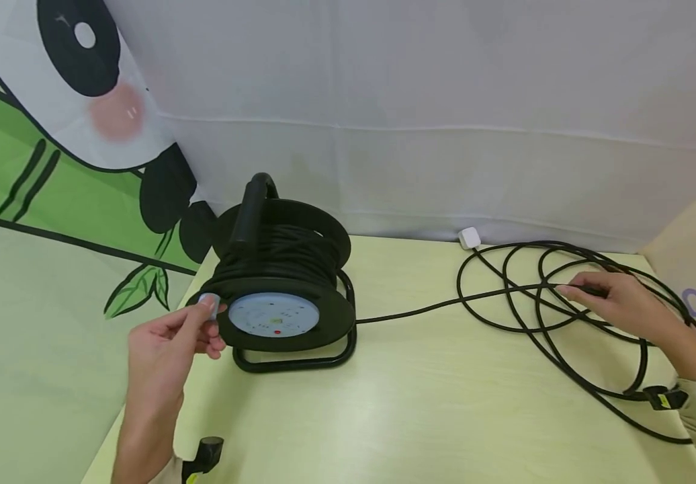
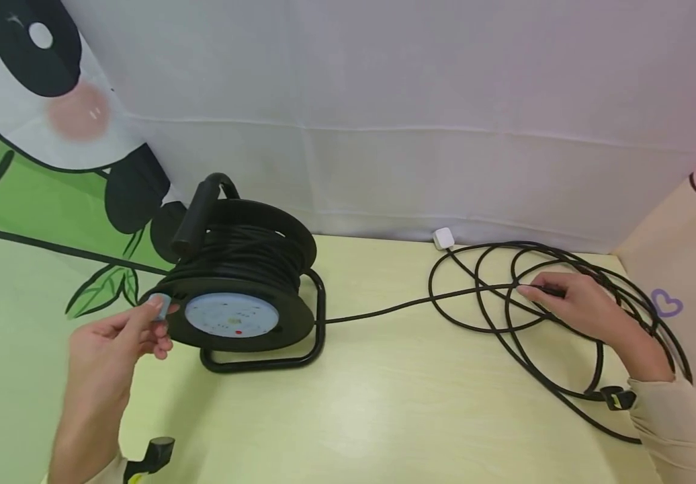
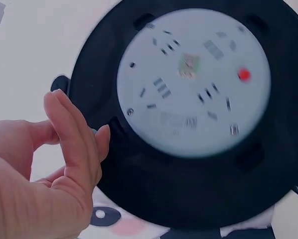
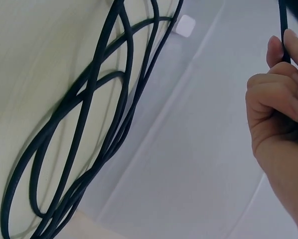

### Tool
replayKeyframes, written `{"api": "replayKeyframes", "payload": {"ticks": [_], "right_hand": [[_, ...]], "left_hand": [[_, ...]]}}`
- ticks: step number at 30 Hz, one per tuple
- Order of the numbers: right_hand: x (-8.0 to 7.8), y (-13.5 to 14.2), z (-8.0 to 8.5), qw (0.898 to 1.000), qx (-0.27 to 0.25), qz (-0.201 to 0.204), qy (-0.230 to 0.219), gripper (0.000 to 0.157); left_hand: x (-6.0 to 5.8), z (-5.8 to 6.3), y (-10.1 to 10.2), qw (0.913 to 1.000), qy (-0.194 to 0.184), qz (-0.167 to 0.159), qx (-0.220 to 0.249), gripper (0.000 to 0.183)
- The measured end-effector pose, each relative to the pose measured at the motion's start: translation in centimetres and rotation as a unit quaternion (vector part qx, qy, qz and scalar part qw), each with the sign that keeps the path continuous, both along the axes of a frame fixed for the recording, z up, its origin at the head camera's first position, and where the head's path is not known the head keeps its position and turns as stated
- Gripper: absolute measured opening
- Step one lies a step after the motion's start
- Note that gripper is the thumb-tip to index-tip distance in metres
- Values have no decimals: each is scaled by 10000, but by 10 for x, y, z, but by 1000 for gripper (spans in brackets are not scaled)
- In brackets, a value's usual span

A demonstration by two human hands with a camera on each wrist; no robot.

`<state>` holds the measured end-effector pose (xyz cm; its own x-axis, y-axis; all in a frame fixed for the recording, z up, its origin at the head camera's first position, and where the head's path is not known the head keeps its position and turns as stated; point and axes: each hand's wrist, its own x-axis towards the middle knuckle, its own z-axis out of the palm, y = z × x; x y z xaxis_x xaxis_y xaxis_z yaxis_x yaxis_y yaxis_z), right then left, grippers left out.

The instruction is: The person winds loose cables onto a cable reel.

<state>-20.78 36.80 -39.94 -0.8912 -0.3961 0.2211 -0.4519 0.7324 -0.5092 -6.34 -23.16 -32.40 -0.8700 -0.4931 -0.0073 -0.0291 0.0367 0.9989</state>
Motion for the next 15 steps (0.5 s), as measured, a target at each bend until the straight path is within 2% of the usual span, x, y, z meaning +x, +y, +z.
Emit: {"api": "replayKeyframes", "payload": {"ticks": [4, 9, 15], "right_hand": [[1, -14, 0, 9997, -111, 196, -91, 14], [1, -26, 1, 9987, -235, 388, -231, 10], [1, -34, -4, 9961, -363, 635, -491, 12]], "left_hand": [[-1, 8, 13, 9997, 129, -202, -10, 34], [-4, 11, 24, 9988, 154, -459, -30, 31], [-7, 13, 37, 9967, 96, -741, -329, 35]]}}
